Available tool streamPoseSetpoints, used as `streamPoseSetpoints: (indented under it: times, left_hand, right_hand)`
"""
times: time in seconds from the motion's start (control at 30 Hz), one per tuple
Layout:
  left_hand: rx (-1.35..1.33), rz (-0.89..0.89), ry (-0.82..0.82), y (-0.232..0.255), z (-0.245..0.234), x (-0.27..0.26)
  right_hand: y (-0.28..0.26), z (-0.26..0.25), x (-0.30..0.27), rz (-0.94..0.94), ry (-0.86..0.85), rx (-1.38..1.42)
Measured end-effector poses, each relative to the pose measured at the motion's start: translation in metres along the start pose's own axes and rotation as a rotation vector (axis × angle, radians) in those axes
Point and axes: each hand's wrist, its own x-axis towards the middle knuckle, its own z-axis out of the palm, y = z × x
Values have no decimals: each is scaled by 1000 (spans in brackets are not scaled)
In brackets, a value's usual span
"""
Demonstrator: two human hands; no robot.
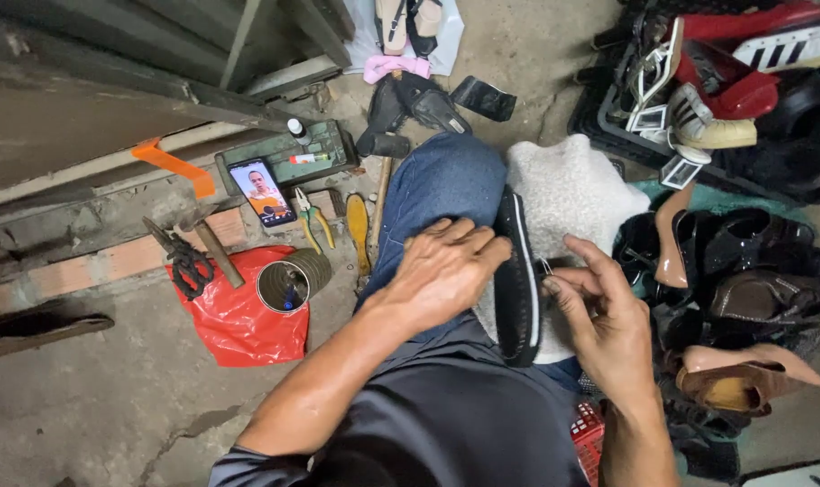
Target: A person is hand-stitching a replacement sole onto a shoe using a needle and thread while sitting on the floor.
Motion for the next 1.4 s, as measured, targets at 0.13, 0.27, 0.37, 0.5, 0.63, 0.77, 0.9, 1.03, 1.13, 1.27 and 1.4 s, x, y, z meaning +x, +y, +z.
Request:
streamPoseSetpoints:
  times: [0.13, 0.27, 0.37, 0.5, 0.63, 0.77, 0.9, 1.03, 1.13, 1.27, 1.4]
  left_hand:
    - [-285, 9, -165, -4, -46, 5]
    - [-225, -104, -268, -7, -52, -4]
    - [-73, -324, -353, -21, -67, -20]
    - [116, -573, -473, -44, -87, -51]
    - [127, -642, -386, -14, -70, -46]
    - [-325, -705, -188, 3, -63, -38]
    - [-620, -707, -126, 14, -56, -36]
    - [-388, -665, -101, 21, -33, -23]
    - [-336, -561, -94, 26, -33, -14]
    - [-698, -571, -328, 28, -47, -18]
    - [-687, -631, -355, 39, -61, -12]
  right_hand:
    - [-2, 1, -3, -25, 30, 9]
    - [-2, 6, -4, -64, 14, 61]
    - [-6, -2, -3, -72, 22, 24]
    - [15, -2, -11, 23, -86, -130]
    - [6, -1, -21, 45, -100, 188]
    - [-4, -16, -28, -99, -71, 523]
    - [8, -6, -38, -159, -122, 739]
    - [-18, 27, -36, -100, -102, 386]
    - [-11, 40, -32, -214, -58, -190]
    - [7, 29, -29, -160, -85, -210]
    - [17, 24, -34, -111, -77, -243]
